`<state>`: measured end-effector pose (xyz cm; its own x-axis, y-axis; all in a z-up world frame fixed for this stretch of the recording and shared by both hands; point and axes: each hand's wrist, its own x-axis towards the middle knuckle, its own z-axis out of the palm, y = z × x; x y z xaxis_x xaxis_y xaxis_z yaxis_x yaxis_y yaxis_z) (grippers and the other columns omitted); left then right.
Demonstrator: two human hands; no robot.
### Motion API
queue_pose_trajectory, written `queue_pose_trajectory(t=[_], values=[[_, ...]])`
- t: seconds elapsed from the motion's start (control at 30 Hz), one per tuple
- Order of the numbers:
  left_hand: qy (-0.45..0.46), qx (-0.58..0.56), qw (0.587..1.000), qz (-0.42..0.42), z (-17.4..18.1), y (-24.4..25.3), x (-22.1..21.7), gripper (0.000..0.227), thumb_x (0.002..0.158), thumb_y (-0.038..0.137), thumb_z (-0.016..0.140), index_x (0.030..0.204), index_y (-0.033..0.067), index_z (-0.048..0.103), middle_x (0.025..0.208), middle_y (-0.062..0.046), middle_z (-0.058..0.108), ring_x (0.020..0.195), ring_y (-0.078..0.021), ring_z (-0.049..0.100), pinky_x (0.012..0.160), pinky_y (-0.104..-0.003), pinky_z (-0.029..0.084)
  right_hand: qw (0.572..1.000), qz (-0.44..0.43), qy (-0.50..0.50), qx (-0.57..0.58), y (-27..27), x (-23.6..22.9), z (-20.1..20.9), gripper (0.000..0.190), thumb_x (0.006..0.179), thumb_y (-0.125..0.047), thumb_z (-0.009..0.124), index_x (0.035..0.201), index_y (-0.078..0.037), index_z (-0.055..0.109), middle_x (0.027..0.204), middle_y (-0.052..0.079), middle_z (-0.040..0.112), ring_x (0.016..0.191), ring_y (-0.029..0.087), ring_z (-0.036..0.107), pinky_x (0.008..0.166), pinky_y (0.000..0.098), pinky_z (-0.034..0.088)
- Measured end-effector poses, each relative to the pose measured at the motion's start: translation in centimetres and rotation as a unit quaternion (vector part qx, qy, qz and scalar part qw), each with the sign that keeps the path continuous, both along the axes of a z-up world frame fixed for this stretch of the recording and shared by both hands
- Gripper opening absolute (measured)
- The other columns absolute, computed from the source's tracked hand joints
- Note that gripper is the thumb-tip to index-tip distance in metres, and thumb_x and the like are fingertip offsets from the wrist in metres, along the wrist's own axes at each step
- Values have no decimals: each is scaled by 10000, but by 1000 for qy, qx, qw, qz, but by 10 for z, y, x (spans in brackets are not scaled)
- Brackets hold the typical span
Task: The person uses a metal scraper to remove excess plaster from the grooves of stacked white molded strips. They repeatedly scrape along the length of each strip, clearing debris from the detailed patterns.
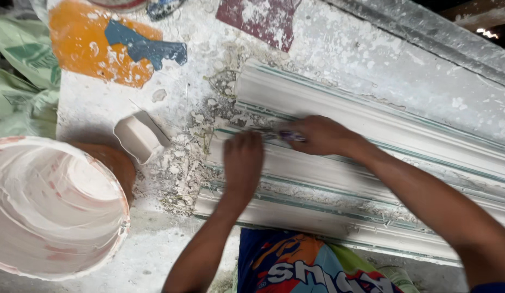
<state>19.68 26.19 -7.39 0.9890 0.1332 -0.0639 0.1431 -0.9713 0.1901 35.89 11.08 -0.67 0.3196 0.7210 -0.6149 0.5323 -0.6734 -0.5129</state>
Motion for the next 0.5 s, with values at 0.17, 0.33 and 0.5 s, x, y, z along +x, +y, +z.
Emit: queue_pose_trajectory(t=[0.17, 0.33, 0.5], values=[[-66, -83, 994, -25, 9, -67, 6, 74, 904, 46, 724, 962, 73, 761, 860, -103, 729, 895, -279, 718, 745, -398, 555, 992, -73, 71, -74, -79, -5, 5, 457, 879, -291, 645, 1334, -257, 648, 1008, 194, 769, 939, 469, 717, 821, 597, 578], [0, -66, 998, -8, 1, -11, 1, 118, 926, 50, 673, 960, 114, 767, 903, -88, 759, 929, -265, 725, 759, -387, 562, 994, -77, 70, -31, -8, -13, 10, 493, 907, -307, 612, 1399, -308, 613, 1055, 174, 766, 956, 467, 712, 820, 601, 571], [-55, 93, 992, 58, 5, 82, -13, 137, 880, 107, 672, 917, 207, 758, 939, -11, 767, 969, -243, 694, 806, -422, 457, 989, -87, 75, 92, 65, -31, -37, 483, 929, -368, 588, 1403, -278, 622, 1061, 146, 768, 930, 407, 732, 843, 522, 580]])
